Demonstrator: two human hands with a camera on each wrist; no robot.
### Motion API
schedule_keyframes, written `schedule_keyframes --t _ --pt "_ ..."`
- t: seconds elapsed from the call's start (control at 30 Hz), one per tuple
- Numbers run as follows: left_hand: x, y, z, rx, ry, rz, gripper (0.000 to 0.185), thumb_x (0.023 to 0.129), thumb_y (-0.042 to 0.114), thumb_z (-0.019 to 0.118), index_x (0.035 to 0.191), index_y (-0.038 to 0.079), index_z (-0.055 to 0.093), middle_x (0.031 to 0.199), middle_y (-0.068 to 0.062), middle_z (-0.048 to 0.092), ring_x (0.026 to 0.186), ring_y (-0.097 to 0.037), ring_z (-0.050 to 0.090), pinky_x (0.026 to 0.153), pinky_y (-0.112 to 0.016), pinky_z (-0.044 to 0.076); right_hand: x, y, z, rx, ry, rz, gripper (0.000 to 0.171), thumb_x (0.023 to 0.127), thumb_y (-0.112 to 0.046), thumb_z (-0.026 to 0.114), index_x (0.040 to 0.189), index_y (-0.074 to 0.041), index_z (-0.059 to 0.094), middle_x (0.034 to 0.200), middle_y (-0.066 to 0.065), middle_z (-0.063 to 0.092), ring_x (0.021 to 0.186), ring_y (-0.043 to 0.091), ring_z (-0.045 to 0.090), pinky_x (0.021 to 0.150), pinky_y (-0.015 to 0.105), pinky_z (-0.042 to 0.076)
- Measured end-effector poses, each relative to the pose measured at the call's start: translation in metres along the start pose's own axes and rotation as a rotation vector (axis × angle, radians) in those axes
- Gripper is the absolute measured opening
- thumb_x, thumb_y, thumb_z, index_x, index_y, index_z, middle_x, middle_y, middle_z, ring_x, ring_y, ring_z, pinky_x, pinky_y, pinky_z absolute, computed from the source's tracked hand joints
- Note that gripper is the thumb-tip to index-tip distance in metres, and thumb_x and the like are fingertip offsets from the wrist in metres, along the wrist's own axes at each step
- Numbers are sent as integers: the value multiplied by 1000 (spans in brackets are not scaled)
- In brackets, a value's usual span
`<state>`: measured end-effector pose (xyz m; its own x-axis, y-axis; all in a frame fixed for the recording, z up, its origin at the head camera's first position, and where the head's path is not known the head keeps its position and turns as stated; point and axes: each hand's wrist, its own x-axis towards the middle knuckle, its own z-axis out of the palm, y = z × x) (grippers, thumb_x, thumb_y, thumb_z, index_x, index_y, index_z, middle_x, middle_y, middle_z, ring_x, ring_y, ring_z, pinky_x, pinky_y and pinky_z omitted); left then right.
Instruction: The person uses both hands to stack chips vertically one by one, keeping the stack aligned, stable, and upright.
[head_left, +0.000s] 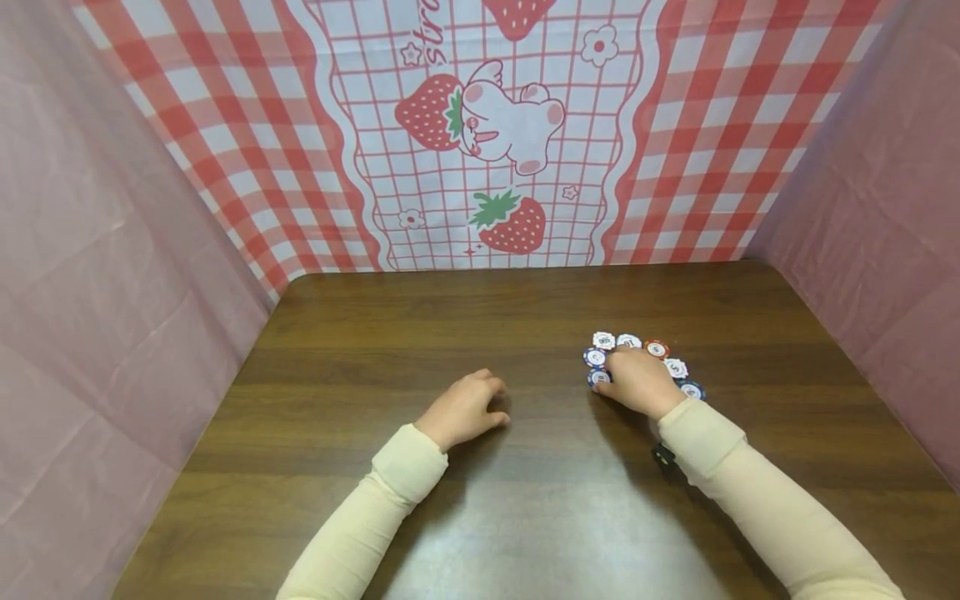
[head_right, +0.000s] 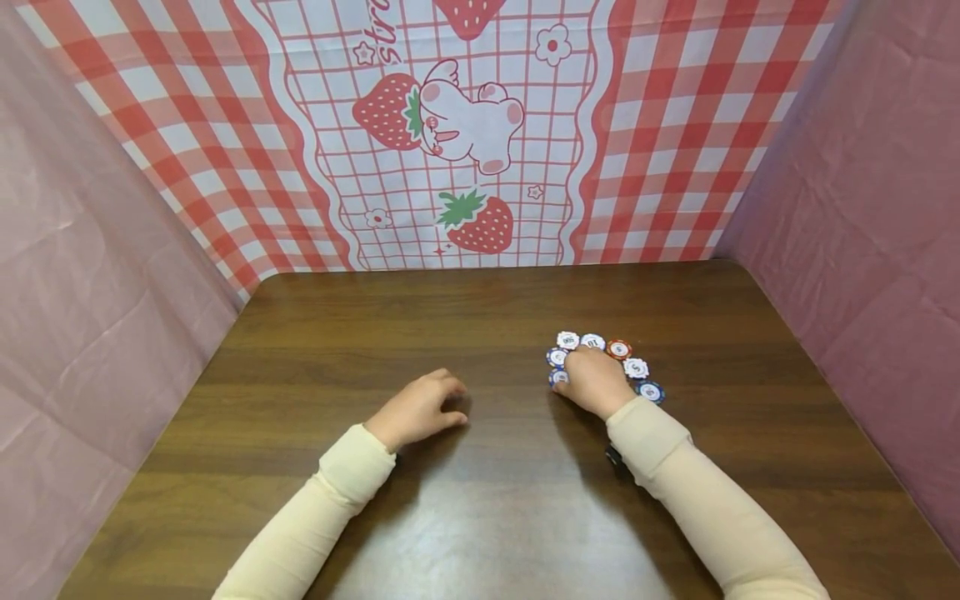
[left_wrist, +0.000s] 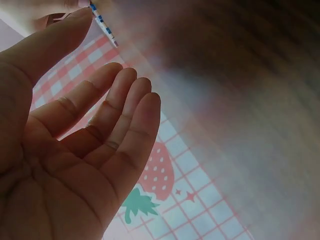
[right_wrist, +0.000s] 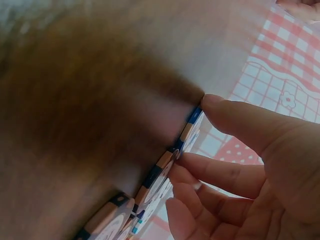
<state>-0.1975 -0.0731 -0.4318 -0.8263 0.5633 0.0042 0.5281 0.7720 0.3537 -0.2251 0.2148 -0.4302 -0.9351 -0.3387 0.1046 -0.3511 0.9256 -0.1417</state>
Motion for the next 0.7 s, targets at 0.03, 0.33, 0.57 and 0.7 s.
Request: schedule_keyframes --t 0.03,0.33,0.57,0.7 --pt "0 0 0 2 -1 1 39 85 28 75 116 6 67 110 -6 65 101 -20 64 91 -33 51 0 0 0 0 0 -2 28 75 -28 77 60 -13 57 74 11 62 66 33 61 56 47 46" --pt "0 3 1 30 -15 0 47 83 33 77 120 7 66 115 -5 65 107 -22 63 95 -35 50 3 3 -1 52 -34 23 31 74 -26 73 56 -16 49 60 2 53 56 22 50 48 38 38" --pt "0 3 2 37 -21 7 48 82 34 78 121 7 66 116 -5 65 109 -22 62 98 -34 48 4 0 -2 75 -52 21 30 73 -27 73 56 -16 50 57 0 51 55 19 46 46 36 35" --pt "1 4 2 39 -42 11 49 82 34 78 122 8 66 117 -6 65 110 -21 62 98 -33 48 4 -9 -2 81 -50 -15 32 74 -28 73 57 -17 49 59 -1 49 56 17 44 47 34 34"
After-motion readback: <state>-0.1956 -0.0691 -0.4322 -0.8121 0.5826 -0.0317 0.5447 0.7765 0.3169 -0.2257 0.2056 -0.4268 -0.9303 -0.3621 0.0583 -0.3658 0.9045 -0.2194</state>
